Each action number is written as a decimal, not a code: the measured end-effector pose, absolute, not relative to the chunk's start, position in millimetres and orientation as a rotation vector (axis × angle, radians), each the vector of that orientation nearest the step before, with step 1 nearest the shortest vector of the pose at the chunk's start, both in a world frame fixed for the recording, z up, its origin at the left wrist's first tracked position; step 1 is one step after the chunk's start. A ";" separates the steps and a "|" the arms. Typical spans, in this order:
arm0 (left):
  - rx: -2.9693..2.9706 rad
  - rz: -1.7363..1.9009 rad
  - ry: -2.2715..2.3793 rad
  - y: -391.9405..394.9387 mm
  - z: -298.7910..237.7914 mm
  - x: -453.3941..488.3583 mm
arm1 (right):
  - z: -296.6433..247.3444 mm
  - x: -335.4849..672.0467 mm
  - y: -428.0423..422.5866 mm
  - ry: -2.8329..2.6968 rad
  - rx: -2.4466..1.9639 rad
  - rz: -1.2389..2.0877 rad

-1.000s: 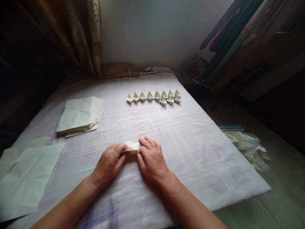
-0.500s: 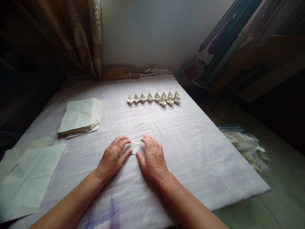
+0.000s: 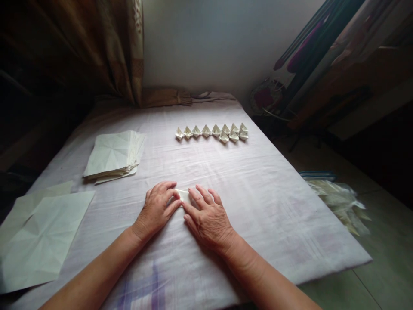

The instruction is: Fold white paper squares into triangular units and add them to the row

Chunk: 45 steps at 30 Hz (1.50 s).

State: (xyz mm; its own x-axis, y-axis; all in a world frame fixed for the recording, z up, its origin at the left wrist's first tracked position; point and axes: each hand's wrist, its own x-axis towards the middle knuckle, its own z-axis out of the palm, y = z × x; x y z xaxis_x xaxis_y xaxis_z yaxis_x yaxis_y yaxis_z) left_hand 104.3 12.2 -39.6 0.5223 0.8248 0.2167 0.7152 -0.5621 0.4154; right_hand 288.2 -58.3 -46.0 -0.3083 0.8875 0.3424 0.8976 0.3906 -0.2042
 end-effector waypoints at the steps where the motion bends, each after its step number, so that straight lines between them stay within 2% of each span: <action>1: 2.488 0.541 1.297 12.9 -38.5 103.5 | -45.0 291.2 -57.8 -2.287 -1.522 -0.036; 12: 2.466 0.486 1.313 16.1 -40.3 89.5 | -31.7 323.7 -44.2 -2.583 -1.265 0.163; 22: 2.435 0.471 1.324 16.3 -38.8 91.2 | -21.7 300.0 -39.3 -2.608 -1.289 0.090; 32: 2.375 0.436 1.272 22.1 -36.2 85.3 | -37.2 334.0 -50.3 -2.480 -1.246 0.173; 40: 2.411 0.527 1.274 21.4 -44.4 81.8 | -46.0 313.4 -43.7 -2.106 -1.490 0.132; 45: 2.466 0.602 1.256 16.9 -47.7 81.3 | -49.0 303.4 -41.7 -1.997 -1.456 0.153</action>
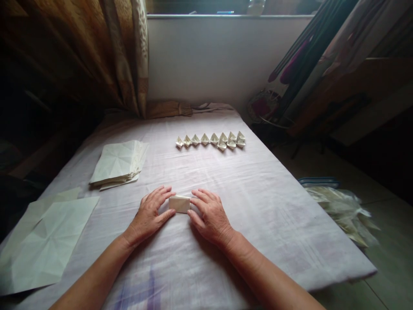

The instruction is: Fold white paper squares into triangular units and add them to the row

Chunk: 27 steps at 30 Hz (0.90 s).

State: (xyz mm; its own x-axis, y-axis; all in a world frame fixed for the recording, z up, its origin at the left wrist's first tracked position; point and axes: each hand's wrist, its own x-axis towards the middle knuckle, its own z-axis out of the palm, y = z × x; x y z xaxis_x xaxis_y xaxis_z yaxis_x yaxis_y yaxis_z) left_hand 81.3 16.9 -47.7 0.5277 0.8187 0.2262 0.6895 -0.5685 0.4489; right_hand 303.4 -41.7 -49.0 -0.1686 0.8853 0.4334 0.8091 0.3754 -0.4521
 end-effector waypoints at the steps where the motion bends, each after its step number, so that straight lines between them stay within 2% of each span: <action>1: 2.467 0.632 1.258 15.7 -47.4 82.2 | -48.6 302.2 -41.4 -1.969 -1.437 0.159; 6: 2.516 0.913 1.220 12.7 -41.5 87.9 | -38.7 290.5 -35.6 -1.942 -1.311 0.179; 12: 2.596 1.142 1.256 35.7 -30.0 83.9 | -16.9 280.9 -8.0 -2.059 -1.259 -0.291; 20: 2.848 0.955 1.447 80.7 -33.2 86.2 | -28.0 273.4 33.7 -2.205 -1.231 -0.363; 27: 2.702 0.756 1.385 99.5 -41.1 95.6 | -38.9 271.5 52.6 -2.205 -1.447 -0.157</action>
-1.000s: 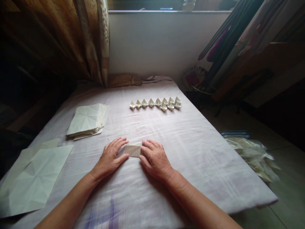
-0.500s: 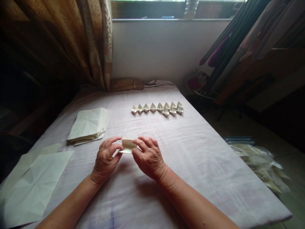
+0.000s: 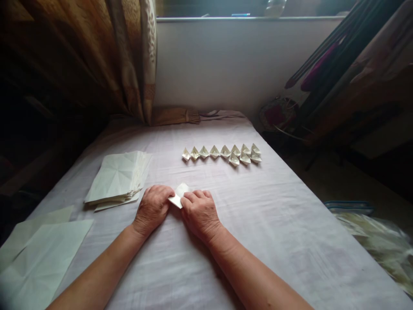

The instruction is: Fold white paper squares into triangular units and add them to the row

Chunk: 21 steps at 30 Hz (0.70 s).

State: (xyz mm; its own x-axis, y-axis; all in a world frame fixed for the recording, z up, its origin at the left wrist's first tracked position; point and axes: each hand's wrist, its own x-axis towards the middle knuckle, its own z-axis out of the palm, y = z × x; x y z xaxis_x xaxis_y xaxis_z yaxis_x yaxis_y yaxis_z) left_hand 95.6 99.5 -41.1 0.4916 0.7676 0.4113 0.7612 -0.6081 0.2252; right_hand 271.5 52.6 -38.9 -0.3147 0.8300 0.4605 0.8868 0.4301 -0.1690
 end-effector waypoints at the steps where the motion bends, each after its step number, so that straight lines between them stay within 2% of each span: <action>1: 2.687 0.741 1.367 97.4 -40.9 95.8 | -40.3 271.8 53.3 -2.198 -1.464 -0.125; 8: 2.744 0.843 1.349 69.4 -36.6 96.5 | -45.5 272.4 49.8 -2.124 -1.394 0.013; 14: 2.727 1.025 1.220 85.0 -39.7 83.9 | -41.5 275.2 53.7 -2.033 -1.310 0.071; 21: 2.573 0.890 1.228 91.2 -43.1 78.8 | -37.6 273.3 55.0 -2.058 -1.235 0.071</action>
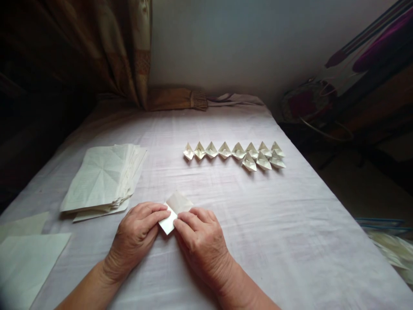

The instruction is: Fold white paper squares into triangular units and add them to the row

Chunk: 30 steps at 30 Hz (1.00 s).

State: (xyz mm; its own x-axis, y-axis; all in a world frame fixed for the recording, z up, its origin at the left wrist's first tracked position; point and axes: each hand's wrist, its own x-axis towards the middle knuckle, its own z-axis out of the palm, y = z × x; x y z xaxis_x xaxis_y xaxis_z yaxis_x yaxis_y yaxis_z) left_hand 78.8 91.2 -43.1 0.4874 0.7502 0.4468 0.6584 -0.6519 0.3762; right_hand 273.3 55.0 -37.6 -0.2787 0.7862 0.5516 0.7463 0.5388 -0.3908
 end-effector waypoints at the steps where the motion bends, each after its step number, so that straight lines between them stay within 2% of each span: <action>1: 2.555 0.880 1.214 91.0 -43.1 78.7 | -37.2 273.0 55.0 -2.052 -1.244 0.066; 16: 2.667 0.857 1.288 67.8 -31.5 77.7 | -39.3 271.0 47.0 -2.102 -1.227 0.076; 23: 2.571 0.753 1.278 65.3 -33.8 74.6 | -40.5 272.4 31.9 -2.003 -1.342 0.221; 30: 2.508 0.722 1.272 68.6 -32.4 75.5 | -42.5 281.0 34.9 -1.990 -1.372 0.184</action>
